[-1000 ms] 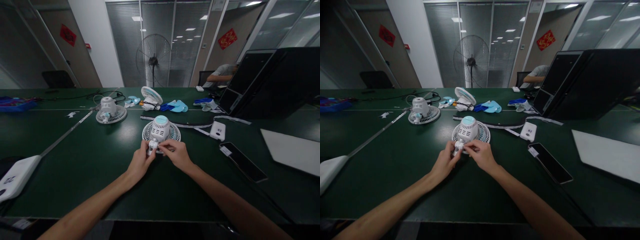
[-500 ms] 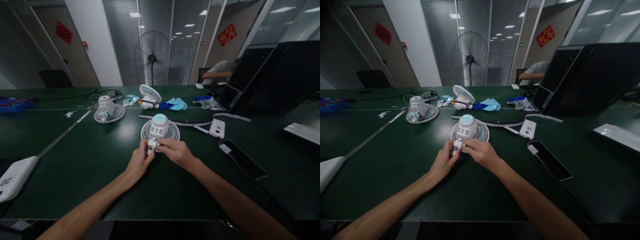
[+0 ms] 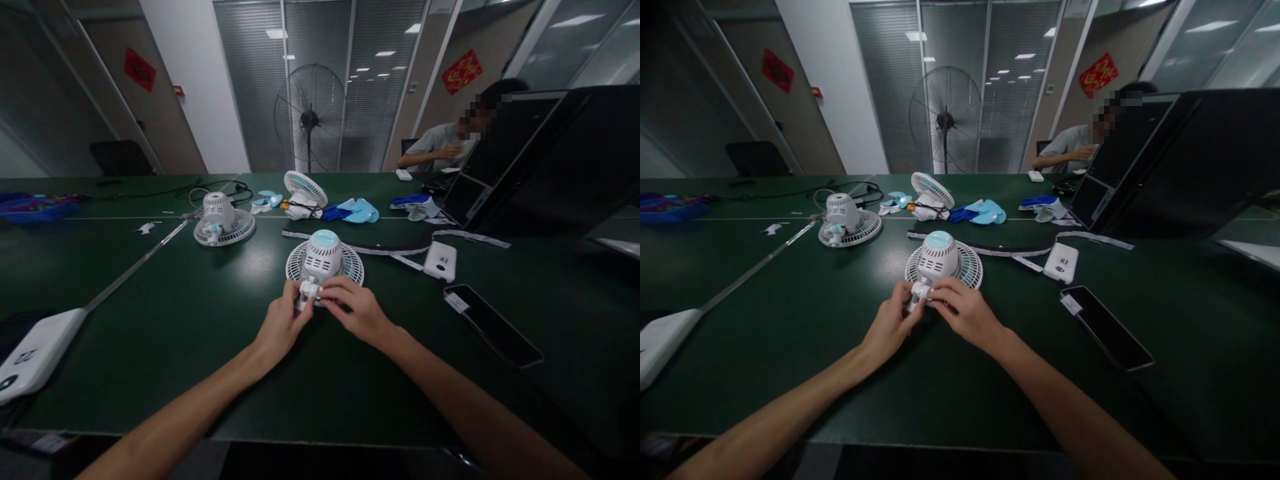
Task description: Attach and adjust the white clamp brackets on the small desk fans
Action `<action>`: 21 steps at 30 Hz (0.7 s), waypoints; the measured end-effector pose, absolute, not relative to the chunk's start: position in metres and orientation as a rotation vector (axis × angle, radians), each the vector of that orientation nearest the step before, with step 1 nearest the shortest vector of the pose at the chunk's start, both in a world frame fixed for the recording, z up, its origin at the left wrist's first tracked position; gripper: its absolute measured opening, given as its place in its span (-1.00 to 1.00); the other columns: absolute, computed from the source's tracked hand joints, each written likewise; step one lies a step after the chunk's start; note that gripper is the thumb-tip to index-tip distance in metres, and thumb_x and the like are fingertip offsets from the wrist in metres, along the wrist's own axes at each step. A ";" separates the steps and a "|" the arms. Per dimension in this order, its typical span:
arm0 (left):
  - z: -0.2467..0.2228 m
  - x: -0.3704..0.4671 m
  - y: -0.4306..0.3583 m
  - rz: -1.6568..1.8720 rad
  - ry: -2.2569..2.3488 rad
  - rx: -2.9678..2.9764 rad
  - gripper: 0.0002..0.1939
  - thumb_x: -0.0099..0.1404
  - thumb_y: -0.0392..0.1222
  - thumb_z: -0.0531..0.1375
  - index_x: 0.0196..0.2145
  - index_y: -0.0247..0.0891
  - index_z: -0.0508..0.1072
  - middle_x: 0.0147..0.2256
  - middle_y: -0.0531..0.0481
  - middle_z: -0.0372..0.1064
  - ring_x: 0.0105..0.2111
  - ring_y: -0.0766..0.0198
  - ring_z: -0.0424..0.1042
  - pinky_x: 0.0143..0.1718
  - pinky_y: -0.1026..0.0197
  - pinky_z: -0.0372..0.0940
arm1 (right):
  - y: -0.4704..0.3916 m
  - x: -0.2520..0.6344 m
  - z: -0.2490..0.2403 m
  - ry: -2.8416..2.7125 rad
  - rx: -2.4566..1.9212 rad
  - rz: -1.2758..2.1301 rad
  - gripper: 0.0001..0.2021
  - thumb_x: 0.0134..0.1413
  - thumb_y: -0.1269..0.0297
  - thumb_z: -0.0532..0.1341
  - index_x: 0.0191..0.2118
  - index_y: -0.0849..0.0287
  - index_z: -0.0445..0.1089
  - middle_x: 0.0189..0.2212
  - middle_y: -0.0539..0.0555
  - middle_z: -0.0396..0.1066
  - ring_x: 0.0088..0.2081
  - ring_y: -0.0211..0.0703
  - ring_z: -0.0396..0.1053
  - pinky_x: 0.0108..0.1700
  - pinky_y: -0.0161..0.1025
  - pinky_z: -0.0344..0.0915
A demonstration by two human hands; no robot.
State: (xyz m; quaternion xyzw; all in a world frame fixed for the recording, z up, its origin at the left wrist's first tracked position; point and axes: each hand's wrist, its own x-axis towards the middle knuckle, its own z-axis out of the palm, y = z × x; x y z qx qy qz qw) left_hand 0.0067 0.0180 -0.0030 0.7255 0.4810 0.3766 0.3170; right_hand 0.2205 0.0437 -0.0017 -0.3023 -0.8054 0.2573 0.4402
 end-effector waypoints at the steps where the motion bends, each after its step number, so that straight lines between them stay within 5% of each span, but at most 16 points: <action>1: -0.004 0.007 0.018 0.990 1.265 1.910 -0.74 0.50 -0.05 0.09 0.03 -0.22 0.26 -0.21 -0.05 0.49 -0.47 0.29 0.44 -0.46 0.28 0.28 | 0.044 0.224 0.000 -2.104 -0.686 0.472 -0.79 0.32 0.37 0.24 0.01 0.10 0.54 0.03 0.17 0.52 0.04 -0.01 0.51 0.07 -0.01 0.53; 5: -0.005 0.005 0.019 0.988 1.275 1.918 -0.74 0.49 -0.05 0.10 0.02 -0.23 0.25 -0.25 -0.04 0.47 -0.49 0.29 0.42 -0.49 0.29 0.27 | 0.047 0.226 0.000 -2.169 -0.631 0.273 -0.77 0.36 0.43 0.19 0.01 0.14 0.55 0.00 0.19 0.56 0.02 -0.01 0.53 0.10 0.00 0.51; 10: -0.003 0.005 0.019 0.986 1.277 1.893 -0.74 0.49 -0.04 0.09 0.02 -0.23 0.26 -0.24 -0.06 0.49 -0.50 0.29 0.43 -0.51 0.30 0.26 | 0.048 0.205 -0.008 -1.576 -0.897 1.095 -0.80 0.23 0.16 0.35 -0.13 0.17 0.54 -0.32 0.09 0.57 -0.33 -0.10 0.59 -0.28 -0.15 0.61; 14: -0.001 0.007 0.018 0.992 1.285 1.889 -0.72 0.48 -0.03 0.11 0.01 -0.24 0.27 -0.27 -0.03 0.47 -0.49 0.28 0.43 -0.49 0.27 0.28 | 0.045 0.201 -0.007 -1.281 -0.922 1.516 -0.70 0.16 0.11 0.40 -0.12 0.22 0.49 -0.40 0.06 0.53 -0.38 -0.16 0.57 -0.29 -0.17 0.62; 17: -0.001 0.007 0.018 0.986 1.289 1.885 -0.73 0.48 -0.03 0.10 0.01 -0.23 0.27 -0.26 -0.02 0.47 -0.50 0.30 0.42 -0.50 0.28 0.27 | 0.043 0.211 -0.002 -1.589 -0.896 1.157 -0.75 0.24 0.18 0.34 -0.03 0.16 0.49 -0.27 0.11 0.55 -0.29 -0.10 0.58 -0.30 -0.15 0.62; 21: -0.004 0.007 0.019 0.979 1.289 1.892 -0.74 0.49 -0.04 0.10 0.01 -0.23 0.26 -0.26 -0.01 0.46 -0.51 0.31 0.41 -0.50 0.29 0.27 | 0.046 0.227 0.002 -2.132 -0.685 0.398 -0.74 0.33 0.40 0.21 0.06 0.07 0.51 0.07 0.17 0.49 0.08 0.01 0.49 0.09 0.02 0.52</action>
